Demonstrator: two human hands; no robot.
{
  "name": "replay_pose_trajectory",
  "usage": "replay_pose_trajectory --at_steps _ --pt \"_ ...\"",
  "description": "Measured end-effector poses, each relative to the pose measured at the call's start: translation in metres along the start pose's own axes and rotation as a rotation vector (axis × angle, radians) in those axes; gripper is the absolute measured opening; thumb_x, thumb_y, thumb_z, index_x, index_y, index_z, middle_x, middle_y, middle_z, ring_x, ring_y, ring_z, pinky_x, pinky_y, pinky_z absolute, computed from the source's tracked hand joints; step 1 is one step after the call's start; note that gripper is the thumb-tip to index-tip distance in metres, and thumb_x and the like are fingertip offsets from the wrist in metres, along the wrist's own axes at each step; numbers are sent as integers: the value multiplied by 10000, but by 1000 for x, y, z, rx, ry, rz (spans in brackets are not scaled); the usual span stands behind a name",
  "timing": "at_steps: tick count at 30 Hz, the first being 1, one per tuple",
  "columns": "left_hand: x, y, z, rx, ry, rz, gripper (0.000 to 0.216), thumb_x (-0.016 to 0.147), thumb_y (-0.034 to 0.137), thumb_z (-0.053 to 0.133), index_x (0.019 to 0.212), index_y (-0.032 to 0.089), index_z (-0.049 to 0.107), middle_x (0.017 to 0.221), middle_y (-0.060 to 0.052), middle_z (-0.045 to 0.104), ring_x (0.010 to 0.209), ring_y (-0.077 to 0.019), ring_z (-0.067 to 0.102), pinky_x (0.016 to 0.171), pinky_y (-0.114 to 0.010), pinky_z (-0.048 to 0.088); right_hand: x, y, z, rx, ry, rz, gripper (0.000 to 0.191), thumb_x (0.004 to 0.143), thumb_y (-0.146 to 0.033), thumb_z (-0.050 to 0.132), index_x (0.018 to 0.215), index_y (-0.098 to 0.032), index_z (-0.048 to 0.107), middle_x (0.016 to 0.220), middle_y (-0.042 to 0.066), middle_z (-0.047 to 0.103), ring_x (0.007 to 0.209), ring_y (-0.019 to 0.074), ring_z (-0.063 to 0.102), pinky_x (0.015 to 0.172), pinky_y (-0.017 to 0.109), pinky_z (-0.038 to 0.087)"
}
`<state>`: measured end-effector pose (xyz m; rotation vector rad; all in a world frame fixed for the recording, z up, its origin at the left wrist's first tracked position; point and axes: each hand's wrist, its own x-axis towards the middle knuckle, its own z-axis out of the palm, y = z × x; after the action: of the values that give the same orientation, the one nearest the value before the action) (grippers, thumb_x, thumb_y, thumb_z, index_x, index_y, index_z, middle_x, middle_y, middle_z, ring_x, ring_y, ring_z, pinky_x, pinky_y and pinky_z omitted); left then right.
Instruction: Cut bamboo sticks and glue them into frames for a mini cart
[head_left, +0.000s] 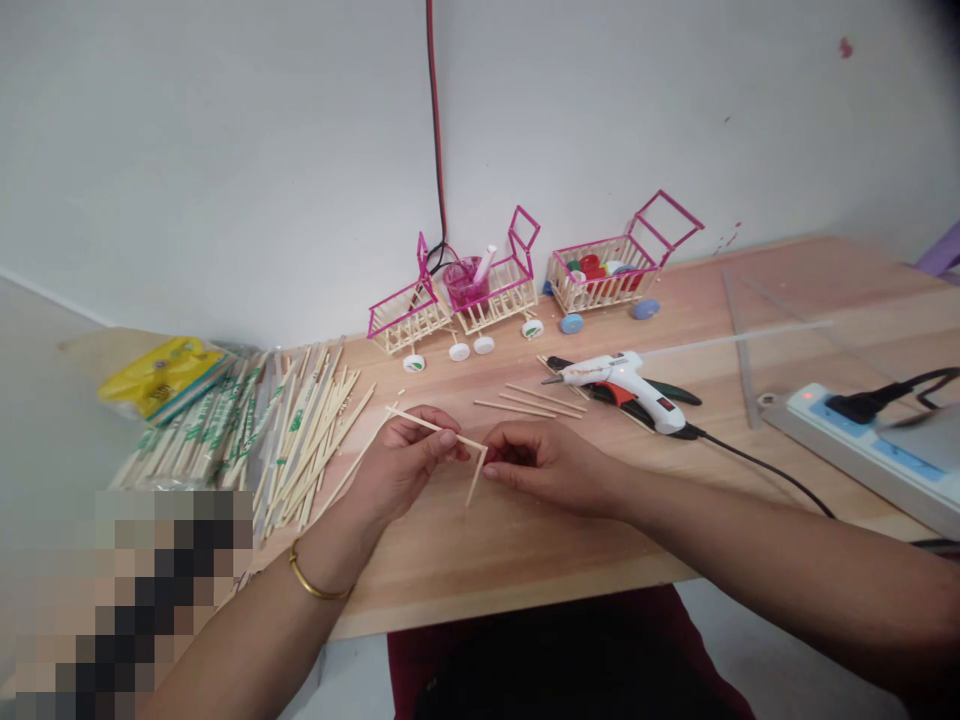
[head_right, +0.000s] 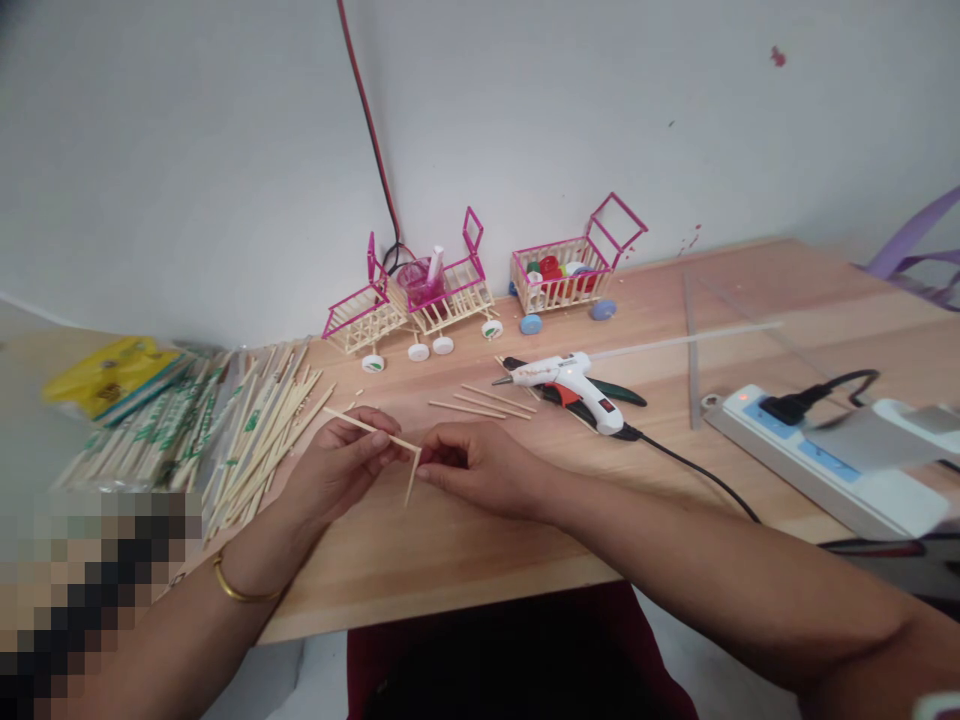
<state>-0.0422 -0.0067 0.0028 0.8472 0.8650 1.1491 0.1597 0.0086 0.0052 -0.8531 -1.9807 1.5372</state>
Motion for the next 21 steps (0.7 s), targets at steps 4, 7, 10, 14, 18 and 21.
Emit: replay_pose_trajectory --at_steps 4,7,10,14,18,21 --pt "0 0 0 1 -8 0 192 642 187 821 752 130 675 653 9 653 586 -99 636 619 -224 513 0 -1 0 -4 4 -3 123 844 -290 581 815 -176 616 695 -27 554 654 109 494 604 225 385" --pt "0 0 0 10 -1 -8 200 641 196 823 752 127 672 652 5 654 594 -108 644 614 -223 506 0 -1 0 7 1 -4 124 845 -293 579 818 -178 617 708 -24 567 665 112 507 613 227 390" --pt "0 -1 -1 5 -3 -6 201 642 197 823 754 127 671 654 5 655 588 -105 636 623 -233 509 0 -2 0 4 1 7 131 845 -304 580 826 -180 619 709 -22 572 661 113 510 607 228 392" --pt "0 -1 -1 4 -15 -2 187 653 195 816 755 129 674 654 2 657 593 -102 629 619 -228 501 0 0 0 -20 5 -1 131 845 -302 579 815 -179 616 699 -24 560 658 112 503 603 225 390" --pt "0 -2 -2 7 -15 -6 193 651 201 819 757 129 674 655 0 658 598 -108 633 621 -230 501 0 2 0 -18 -3 -7 139 852 -306 574 816 -178 613 699 -27 552 654 108 492 606 225 386" --pt "0 -1 -1 5 -15 -3 191 653 195 816 763 129 676 660 2 655 597 -105 635 618 -224 499 0 2 0 -13 2 -14 144 854 -308 576 818 -174 612 699 -27 552 654 107 490 606 225 383"
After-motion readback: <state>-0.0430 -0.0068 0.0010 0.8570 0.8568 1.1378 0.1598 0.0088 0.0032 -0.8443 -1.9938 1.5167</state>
